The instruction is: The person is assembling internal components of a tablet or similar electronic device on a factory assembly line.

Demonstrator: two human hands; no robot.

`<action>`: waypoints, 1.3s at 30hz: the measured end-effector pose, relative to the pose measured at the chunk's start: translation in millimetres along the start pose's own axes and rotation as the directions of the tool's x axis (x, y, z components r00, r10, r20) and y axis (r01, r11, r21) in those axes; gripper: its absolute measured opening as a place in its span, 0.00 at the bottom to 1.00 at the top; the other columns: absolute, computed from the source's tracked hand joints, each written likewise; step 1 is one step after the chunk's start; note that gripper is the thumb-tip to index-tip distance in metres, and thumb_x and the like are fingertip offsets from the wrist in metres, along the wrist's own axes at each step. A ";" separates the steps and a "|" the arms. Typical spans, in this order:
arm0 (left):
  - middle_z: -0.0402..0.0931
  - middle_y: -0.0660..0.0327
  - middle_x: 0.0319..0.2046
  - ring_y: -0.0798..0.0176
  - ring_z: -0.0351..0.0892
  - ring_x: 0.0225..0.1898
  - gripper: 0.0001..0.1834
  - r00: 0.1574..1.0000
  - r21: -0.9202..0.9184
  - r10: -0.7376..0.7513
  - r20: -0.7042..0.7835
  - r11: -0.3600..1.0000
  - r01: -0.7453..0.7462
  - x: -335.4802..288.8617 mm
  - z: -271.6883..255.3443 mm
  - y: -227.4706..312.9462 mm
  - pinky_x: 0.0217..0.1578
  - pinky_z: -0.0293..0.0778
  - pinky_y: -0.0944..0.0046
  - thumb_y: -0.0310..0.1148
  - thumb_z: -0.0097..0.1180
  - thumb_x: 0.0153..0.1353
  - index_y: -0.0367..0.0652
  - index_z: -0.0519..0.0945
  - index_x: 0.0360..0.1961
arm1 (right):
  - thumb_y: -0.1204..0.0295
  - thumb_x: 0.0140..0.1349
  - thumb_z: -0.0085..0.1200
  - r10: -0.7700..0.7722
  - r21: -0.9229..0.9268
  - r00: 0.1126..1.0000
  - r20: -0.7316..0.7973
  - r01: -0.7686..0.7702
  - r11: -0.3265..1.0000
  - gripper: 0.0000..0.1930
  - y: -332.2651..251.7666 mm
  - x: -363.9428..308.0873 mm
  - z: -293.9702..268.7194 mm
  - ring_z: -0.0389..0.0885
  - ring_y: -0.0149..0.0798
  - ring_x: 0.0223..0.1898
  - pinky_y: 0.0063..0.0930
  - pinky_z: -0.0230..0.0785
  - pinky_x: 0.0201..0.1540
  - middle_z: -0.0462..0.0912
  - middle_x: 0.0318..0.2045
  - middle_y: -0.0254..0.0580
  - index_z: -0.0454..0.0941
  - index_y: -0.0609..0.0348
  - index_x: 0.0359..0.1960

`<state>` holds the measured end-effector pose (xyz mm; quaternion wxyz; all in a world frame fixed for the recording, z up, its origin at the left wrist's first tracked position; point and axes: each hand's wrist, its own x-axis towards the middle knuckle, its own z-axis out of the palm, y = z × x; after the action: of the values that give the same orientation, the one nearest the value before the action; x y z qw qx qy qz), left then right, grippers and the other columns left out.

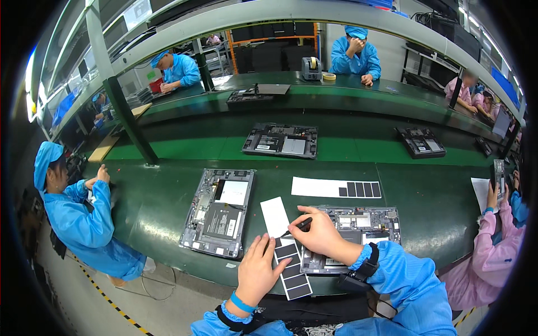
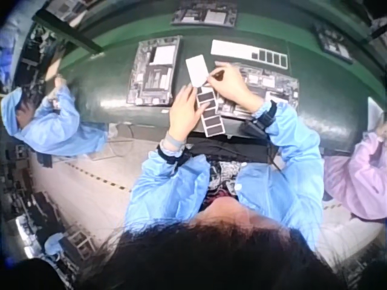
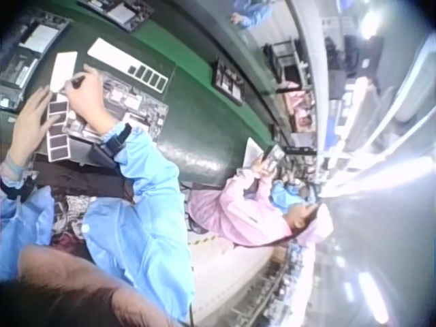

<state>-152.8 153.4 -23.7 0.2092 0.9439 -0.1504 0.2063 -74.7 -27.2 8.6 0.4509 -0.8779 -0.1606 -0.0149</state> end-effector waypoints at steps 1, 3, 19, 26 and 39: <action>0.73 0.47 0.54 0.44 0.72 0.57 0.32 1.000 -0.003 0.001 -0.002 1.000 -0.001 0.6 0.0 -0.2 0.53 0.73 0.54 0.46 0.67 0.51 0.34 0.78 0.50 | 0.63 0.55 0.59 -0.007 -0.026 1.000 -0.019 0.006 1.000 0.12 0.4 -0.1 0.7 0.71 0.50 0.59 0.42 0.59 0.61 0.85 0.38 0.52 0.86 0.57 0.32; 0.74 0.47 0.53 0.45 0.72 0.57 0.31 1.000 0.033 0.011 -0.011 0.999 -0.010 0.5 -0.6 0.1 0.53 0.73 0.55 0.47 0.66 0.51 0.34 0.78 0.49 | 0.63 0.55 0.60 -0.031 0.002 1.000 -0.004 0.031 1.000 0.11 1.0 1.2 1.0 0.74 0.50 0.56 0.41 0.61 0.60 0.84 0.40 0.53 0.87 0.57 0.33; 0.74 0.50 0.49 0.48 0.72 0.52 0.24 0.983 0.119 0.057 0.176 0.990 -0.078 46.0 -21.4 7.4 0.47 0.76 0.57 0.44 0.62 0.55 0.36 0.76 0.45 | 0.72 0.61 0.60 0.172 0.587 0.960 -0.222 -0.009 0.809 0.10 11.1 -22.8 -98.6 0.81 0.30 0.36 0.22 0.75 0.40 0.85 0.35 0.43 0.83 0.68 0.39; 0.75 0.53 0.48 0.49 0.75 0.51 0.19 0.732 -0.417 0.600 0.324 0.785 -0.458 101.4 -13.1 55.5 0.47 0.76 0.57 0.42 0.57 0.61 0.38 0.76 0.45 | 0.69 0.64 0.58 0.389 0.617 0.914 -0.115 -0.241 0.749 0.12 44.6 -47.5 -118.0 0.86 0.35 0.34 0.19 0.76 0.30 0.85 0.31 0.45 0.80 0.67 0.42; 0.68 0.49 0.60 0.49 0.69 0.61 0.27 0.703 -0.535 0.668 0.244 0.697 -0.477 81.9 27.5 47.2 0.57 0.71 0.58 0.39 0.60 0.58 0.35 0.73 0.55 | 0.75 0.65 0.54 0.417 0.616 0.902 -0.110 -0.268 0.741 0.10 46.6 -47.8 -105.2 0.85 0.41 0.39 0.25 0.79 0.38 0.84 0.37 0.48 0.79 0.71 0.43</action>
<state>-90.2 83.7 6.4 0.2986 0.7955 -0.5271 0.0151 -93.8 -149.0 26.2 0.7102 -0.7010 0.0637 0.0129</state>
